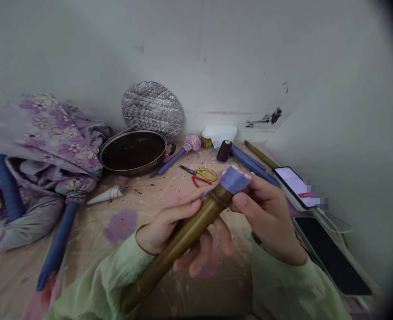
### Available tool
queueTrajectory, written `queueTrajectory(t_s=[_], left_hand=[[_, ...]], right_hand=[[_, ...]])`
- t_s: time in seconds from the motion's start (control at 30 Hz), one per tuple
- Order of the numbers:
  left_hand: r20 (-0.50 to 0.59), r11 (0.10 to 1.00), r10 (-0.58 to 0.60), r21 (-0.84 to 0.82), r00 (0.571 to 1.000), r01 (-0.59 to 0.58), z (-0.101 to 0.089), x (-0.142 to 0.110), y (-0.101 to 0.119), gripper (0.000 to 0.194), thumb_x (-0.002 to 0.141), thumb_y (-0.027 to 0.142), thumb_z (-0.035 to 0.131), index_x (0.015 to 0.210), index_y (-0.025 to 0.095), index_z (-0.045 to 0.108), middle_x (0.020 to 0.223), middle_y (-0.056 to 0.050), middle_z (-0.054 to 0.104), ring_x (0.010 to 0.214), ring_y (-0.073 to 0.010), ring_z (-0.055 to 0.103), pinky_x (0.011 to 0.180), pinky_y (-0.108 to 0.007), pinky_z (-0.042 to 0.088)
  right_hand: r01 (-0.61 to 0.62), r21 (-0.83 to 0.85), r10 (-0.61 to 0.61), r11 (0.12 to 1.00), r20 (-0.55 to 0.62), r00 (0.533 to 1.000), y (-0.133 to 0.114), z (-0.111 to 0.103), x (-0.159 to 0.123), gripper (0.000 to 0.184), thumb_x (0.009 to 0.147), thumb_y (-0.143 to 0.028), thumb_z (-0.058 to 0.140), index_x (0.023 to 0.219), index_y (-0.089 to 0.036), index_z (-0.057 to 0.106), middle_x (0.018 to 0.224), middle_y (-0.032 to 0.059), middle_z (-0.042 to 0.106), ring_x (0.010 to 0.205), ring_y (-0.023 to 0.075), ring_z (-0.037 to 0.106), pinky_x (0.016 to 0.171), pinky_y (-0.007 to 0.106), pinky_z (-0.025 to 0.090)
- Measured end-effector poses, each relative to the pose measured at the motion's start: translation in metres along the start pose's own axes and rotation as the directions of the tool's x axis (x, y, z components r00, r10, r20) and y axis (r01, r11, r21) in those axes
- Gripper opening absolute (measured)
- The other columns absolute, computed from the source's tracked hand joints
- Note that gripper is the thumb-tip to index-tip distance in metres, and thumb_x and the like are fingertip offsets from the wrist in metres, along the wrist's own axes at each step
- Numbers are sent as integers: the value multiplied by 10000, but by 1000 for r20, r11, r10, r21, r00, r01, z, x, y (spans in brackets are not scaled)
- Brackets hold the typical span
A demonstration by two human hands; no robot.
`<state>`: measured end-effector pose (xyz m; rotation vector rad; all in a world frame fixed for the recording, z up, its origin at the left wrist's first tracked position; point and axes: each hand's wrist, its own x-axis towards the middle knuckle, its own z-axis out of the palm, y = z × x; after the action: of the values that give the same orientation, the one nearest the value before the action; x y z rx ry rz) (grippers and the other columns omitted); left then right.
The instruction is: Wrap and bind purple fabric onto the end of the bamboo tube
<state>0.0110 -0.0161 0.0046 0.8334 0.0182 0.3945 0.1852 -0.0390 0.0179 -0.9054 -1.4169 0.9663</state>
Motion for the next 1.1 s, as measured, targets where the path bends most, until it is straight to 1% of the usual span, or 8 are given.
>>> queueTrajectory(t_s=[0.1, 0.17, 0.3, 0.4, 0.53, 0.73, 0.93, 1.1], left_hand=[[-189, 950, 138, 303, 972, -76, -3, -1, -4, 457, 915, 442, 356, 1333, 265, 302, 964, -76, 611, 559, -106, 607, 413, -181, 458], [-263, 805, 326, 580, 908, -121, -4, 0, -10, 544, 843, 384, 550, 1325, 288, 317, 1083, -75, 568, 705, -117, 617, 564, -222, 511], [-97, 318, 648, 935, 755, -153, -2, 5, -20, 666, 802, 179, 612, 1368, 329, 295, 1295, -79, 483, 1026, -187, 559, 840, -330, 499], [20, 124, 685, 982, 728, -144, -1, 7, -21, 594, 850, 122, 522, 1376, 318, 329, 1341, -55, 484, 1205, -207, 467, 1023, -395, 384], [-87, 249, 659, 963, 747, -107, 4, 2, -18, 577, 868, 163, 511, 1382, 352, 329, 1349, -36, 487, 1168, -195, 503, 984, -351, 424], [-304, 593, 544, 799, 782, -102, 9, -5, -11, 554, 878, 221, 502, 1378, 377, 322, 1063, -40, 579, 577, -62, 485, 472, -178, 427], [-340, 621, 558, 776, 757, -110, 8, -4, -9, 559, 864, 211, 523, 1365, 382, 344, 985, -31, 549, 556, -53, 401, 418, -151, 344], [-369, 765, 447, 630, 814, -135, 11, -4, -7, 531, 866, 218, 517, 1340, 399, 361, 894, -10, 532, 511, -32, 409, 403, -132, 333]], right_hand=[[0, -58, -2, 998, -40, 999, 0, -1, 1, 82, 809, -291, 597, 854, -228, 624, 591, -38, 524, 484, 86, 472, 423, 191, 406], [-2, -114, -7, 994, -78, 997, 0, 0, 1, 90, 798, -269, 606, 875, -226, 622, 588, -42, 530, 489, 86, 478, 432, 190, 411], [1, -184, -29, 983, -148, 989, 1, 2, 3, 126, 783, -225, 604, 907, -219, 622, 613, -39, 554, 522, 91, 499, 459, 195, 427], [-7, -174, -20, 985, -153, 988, 2, 3, 4, 100, 780, -239, 609, 876, -214, 621, 597, -40, 543, 530, 97, 508, 459, 200, 429], [8, -152, -26, 988, -118, 993, 1, 2, 4, 121, 791, -241, 606, 906, -209, 625, 580, -48, 534, 509, 84, 492, 445, 193, 403], [33, -217, -57, 976, -104, 993, -4, 0, 4, 43, 785, -187, 603, 820, -198, 625, 605, -38, 569, 485, 69, 469, 420, 191, 362], [73, -190, -108, 979, -180, 978, 0, -1, 2, 67, 796, -214, 604, 732, -195, 616, 590, -33, 527, 496, 82, 450, 454, 224, 371], [84, -88, -99, 993, -192, 976, 4, -2, 2, 71, 804, -217, 603, 736, -203, 618, 619, -26, 526, 518, 90, 457, 474, 242, 379]])
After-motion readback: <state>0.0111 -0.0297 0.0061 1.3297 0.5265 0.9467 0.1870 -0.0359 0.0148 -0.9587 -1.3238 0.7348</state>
